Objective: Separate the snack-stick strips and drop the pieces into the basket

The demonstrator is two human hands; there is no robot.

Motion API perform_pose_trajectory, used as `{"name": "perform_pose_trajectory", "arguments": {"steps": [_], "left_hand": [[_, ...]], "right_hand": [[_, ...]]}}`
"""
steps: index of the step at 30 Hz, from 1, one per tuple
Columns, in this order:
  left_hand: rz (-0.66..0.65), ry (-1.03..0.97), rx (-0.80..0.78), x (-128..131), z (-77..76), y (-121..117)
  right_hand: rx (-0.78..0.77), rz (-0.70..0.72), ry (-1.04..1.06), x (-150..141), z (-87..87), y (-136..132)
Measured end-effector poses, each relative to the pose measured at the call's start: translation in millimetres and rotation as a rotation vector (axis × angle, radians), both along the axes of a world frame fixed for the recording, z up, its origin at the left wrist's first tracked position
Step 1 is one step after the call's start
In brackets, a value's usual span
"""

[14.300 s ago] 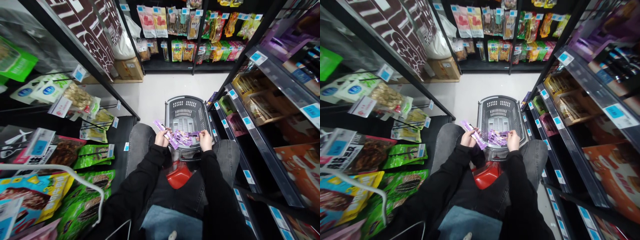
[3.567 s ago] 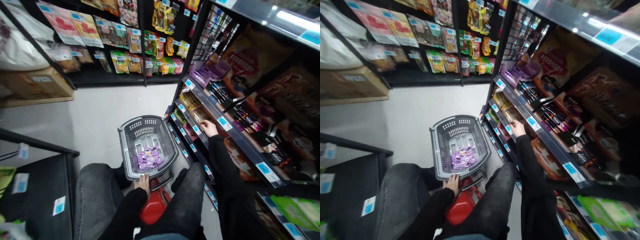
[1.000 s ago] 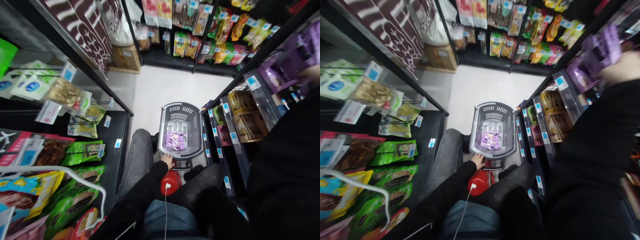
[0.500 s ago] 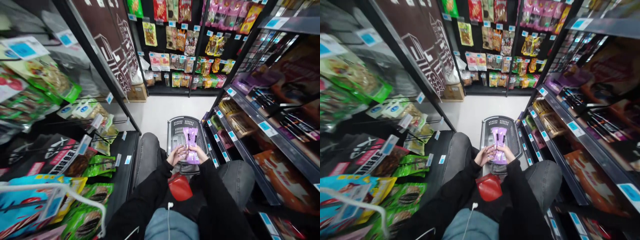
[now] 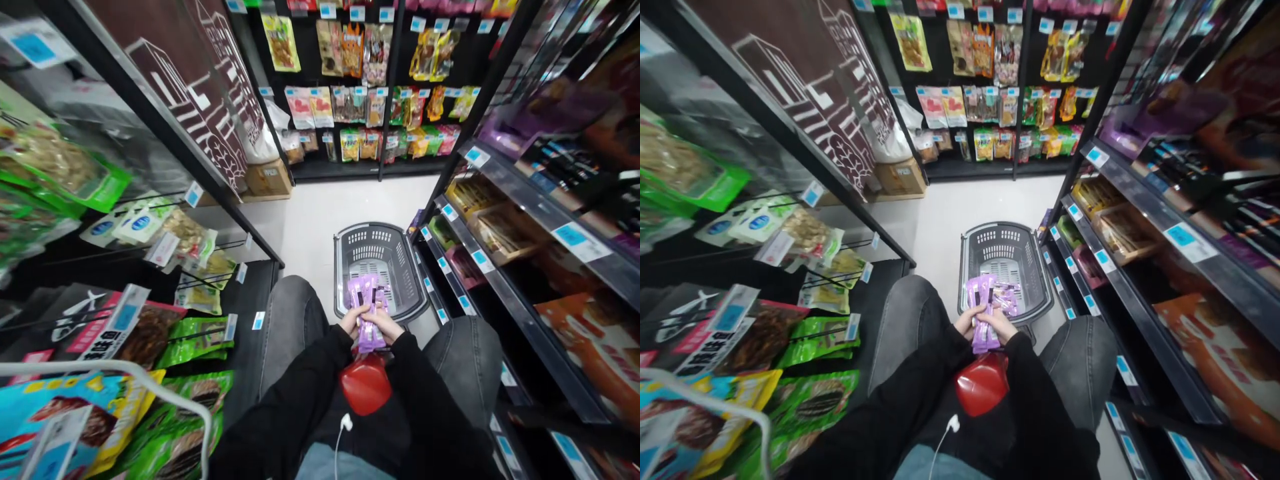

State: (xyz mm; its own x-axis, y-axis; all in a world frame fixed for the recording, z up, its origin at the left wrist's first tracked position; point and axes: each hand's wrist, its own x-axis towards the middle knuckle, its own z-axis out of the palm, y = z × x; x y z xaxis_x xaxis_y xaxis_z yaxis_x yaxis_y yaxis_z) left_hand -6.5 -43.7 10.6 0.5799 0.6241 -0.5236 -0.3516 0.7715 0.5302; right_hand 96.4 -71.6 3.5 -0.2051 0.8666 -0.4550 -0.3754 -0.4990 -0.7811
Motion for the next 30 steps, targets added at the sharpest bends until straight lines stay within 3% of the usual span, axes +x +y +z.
{"name": "perform_pose_trajectory", "arguments": {"steps": [4,7,16,19,22,25,30], "left_hand": [[0.079,-0.019,-0.116,6,-2.1,9],[0.149,-0.046,-0.145,9,-6.0,16],[0.426,0.035,-0.071,13,-7.6,20],[0.566,0.122,-0.018,10,-3.3,24],[0.645,0.103,-0.071,2,0.9,30],[0.595,0.069,-0.08,-6,3.8,34],[0.381,0.142,0.11,-2,2.8,30]], "right_hand": [[0.009,-0.214,-0.415,-4,-11.9,12],[0.085,-0.235,-0.593,0,-17.2,18],[0.152,-0.137,-0.407,16,-7.4,20],[0.158,-0.229,-0.313,21,-7.7,20],[0.123,-0.353,-0.143,37,-6.7,20],[0.081,-0.277,-0.106,58,-4.8,16],[0.129,-0.072,-0.388,67,-1.2,8]]}}
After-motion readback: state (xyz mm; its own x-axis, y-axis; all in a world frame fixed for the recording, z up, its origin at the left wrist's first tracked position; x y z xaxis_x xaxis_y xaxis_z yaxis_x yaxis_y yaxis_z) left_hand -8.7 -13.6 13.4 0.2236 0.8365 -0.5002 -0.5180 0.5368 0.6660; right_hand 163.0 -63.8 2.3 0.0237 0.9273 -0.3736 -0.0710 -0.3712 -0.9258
